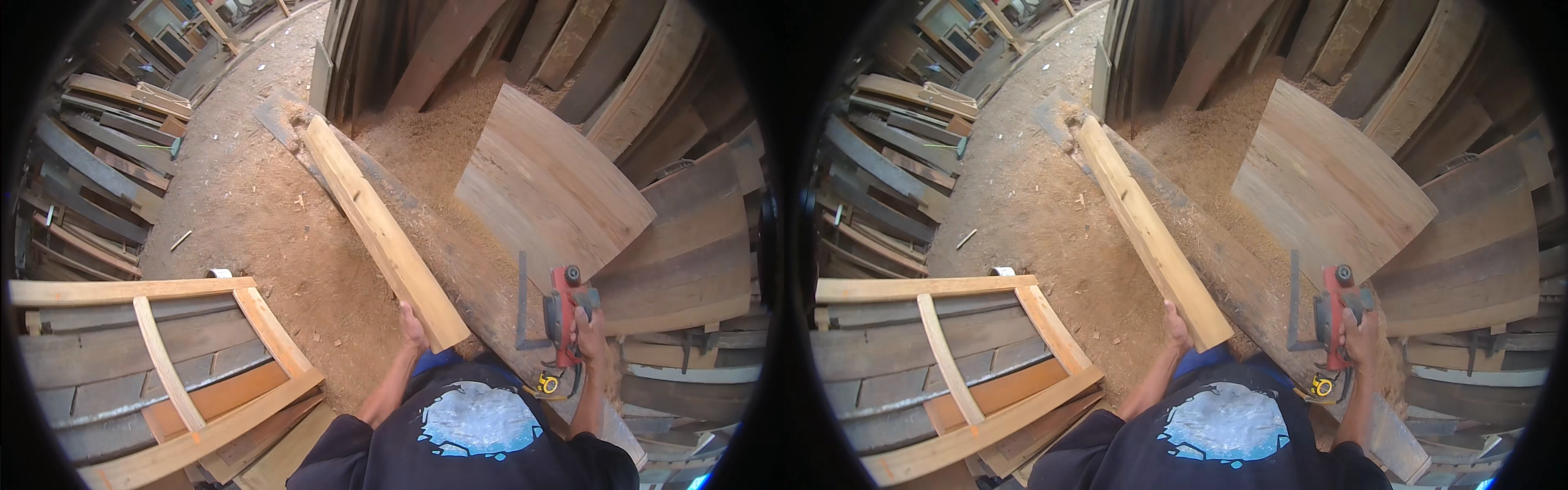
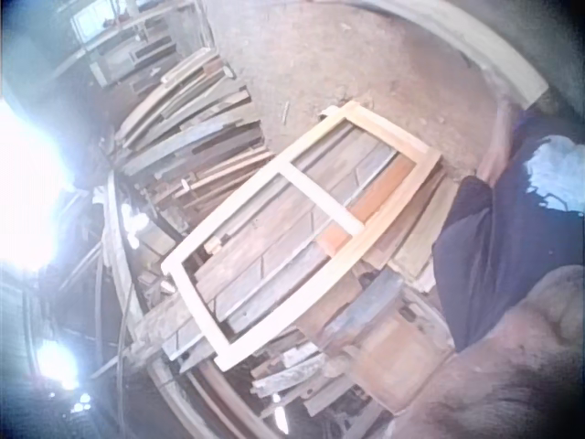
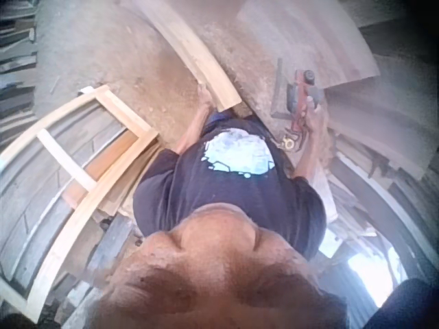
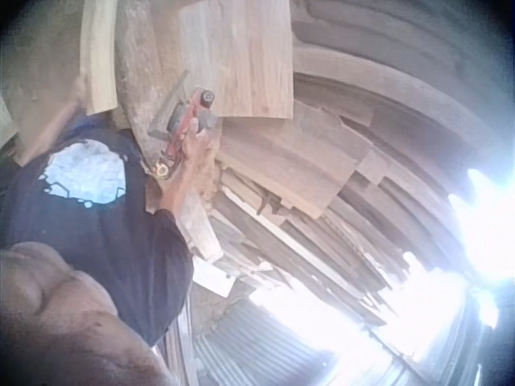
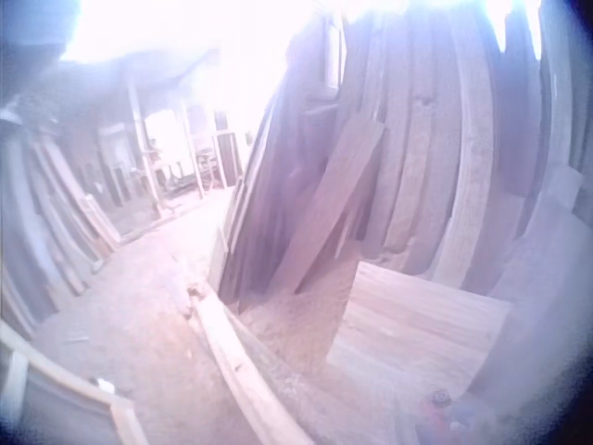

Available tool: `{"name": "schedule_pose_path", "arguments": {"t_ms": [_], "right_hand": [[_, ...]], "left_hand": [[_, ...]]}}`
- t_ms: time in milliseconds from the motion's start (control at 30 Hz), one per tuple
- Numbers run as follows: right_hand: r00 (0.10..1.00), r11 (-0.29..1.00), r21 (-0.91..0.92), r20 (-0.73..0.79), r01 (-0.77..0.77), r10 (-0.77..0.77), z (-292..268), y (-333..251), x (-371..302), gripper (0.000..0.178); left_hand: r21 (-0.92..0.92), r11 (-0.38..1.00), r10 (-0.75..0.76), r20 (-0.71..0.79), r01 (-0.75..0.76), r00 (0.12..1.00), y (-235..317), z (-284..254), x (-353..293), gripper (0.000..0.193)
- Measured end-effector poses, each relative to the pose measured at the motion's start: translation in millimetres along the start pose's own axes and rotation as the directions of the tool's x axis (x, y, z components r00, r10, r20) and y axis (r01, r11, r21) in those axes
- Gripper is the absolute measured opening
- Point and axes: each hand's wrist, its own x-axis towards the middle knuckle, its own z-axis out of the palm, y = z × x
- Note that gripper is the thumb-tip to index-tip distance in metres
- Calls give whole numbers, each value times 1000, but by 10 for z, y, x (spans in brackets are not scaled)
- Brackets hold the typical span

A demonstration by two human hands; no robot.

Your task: The person sands a piece of wood using a power sander, flips a wooden board, measures a door frame with a tape measure, and marks a piece of wood using a marking gauge and a measuring tape.

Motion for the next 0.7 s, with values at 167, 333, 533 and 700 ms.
{"name": "schedule_pose_path", "arguments": {"t_ms": [167, 333, 533, 700], "right_hand": [[997, 979, -194, -45, -70, 62, -807, 736, -434, 38], [990, 968, -208, -28, -143, 140, -1306, 1058, -821, 32], [979, 937, -285, -66, -203, 193, -1630, 1467, -1245, 30], [960, 954, -111, -56, -279, 274, -1786, 2117, -1344, 31]], "left_hand": [[-398, 871, -118, 399, 287, 909, 511, 263, -304, 56], [-683, 637, 45, 495, 357, 868, 1097, 1016, -1042, 45], [-743, 627, 203, 445, 234, 872, 1642, 1491, -1166, 43], [-728, 657, 195, 416, 197, 888, 1811, 1786, -965, 37]]}}
